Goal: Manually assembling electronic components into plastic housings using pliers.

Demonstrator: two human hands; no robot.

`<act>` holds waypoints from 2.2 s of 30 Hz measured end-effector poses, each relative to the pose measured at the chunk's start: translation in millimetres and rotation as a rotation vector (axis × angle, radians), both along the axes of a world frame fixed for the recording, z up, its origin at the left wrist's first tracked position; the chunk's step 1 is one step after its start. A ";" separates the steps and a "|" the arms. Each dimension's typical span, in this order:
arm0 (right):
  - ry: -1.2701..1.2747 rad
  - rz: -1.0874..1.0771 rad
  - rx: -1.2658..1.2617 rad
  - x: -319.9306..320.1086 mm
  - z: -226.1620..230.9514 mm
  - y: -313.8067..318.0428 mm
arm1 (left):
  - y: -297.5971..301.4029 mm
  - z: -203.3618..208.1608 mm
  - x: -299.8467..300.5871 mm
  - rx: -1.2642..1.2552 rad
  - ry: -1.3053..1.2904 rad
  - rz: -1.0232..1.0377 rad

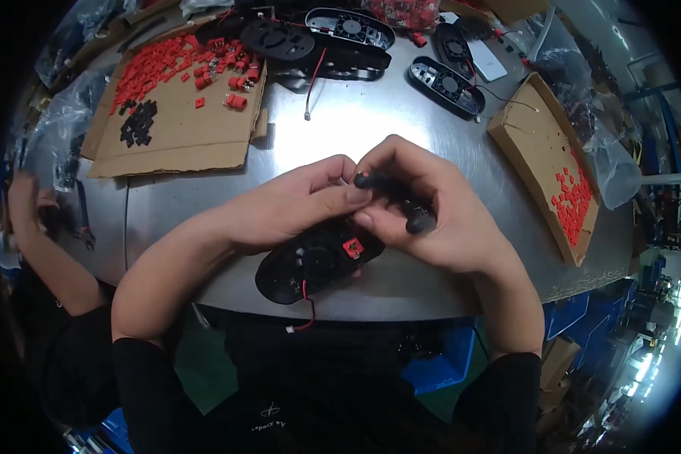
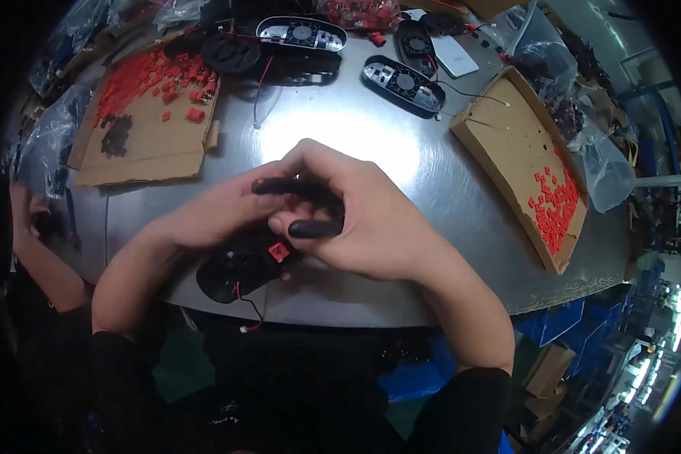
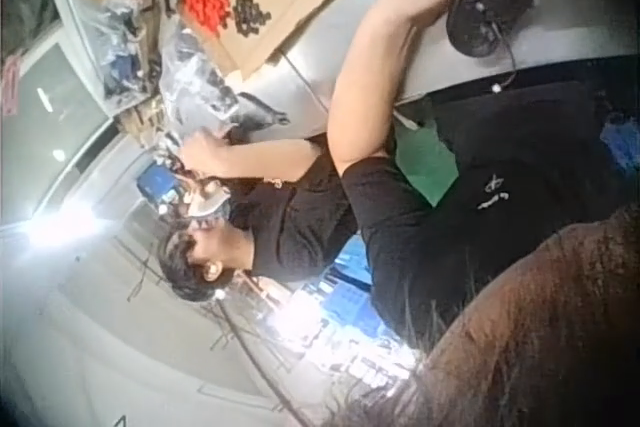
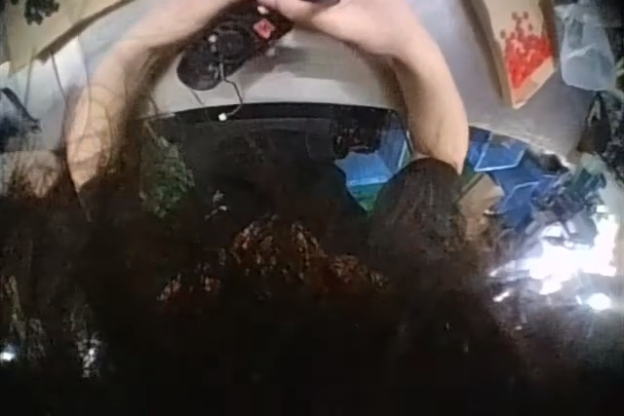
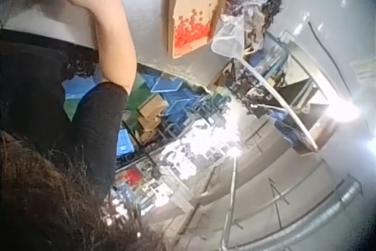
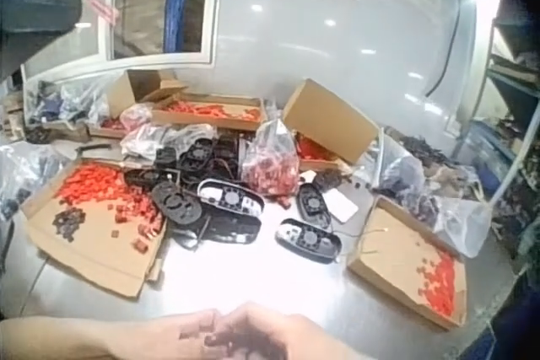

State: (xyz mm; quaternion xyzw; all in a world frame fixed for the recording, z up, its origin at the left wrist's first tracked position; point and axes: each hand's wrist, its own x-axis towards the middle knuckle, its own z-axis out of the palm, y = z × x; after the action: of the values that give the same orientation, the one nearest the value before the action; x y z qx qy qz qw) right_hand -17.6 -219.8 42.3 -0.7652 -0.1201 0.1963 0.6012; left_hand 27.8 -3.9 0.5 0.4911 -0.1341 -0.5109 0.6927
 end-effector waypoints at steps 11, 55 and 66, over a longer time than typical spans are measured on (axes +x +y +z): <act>-0.467 -0.379 -0.316 2.6 -12.3 -10.7 | 4.8 7.1 -13.8 0.321 -1.448 0.191; -0.218 -0.288 0.455 10.2 -10.0 -30.9 | 5.8 2.3 -15.2 0.516 -1.605 0.116; -0.125 -0.256 0.770 -25.2 -14.5 9.2 | 0.7 -6.0 -32.0 0.605 -1.593 0.105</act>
State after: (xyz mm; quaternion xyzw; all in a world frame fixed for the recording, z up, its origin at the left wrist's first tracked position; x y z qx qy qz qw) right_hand -42.8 -210.6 27.8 -0.5037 -0.1249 0.0139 0.8547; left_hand -4.2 -3.3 -5.4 0.8733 -0.4160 0.0058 0.2536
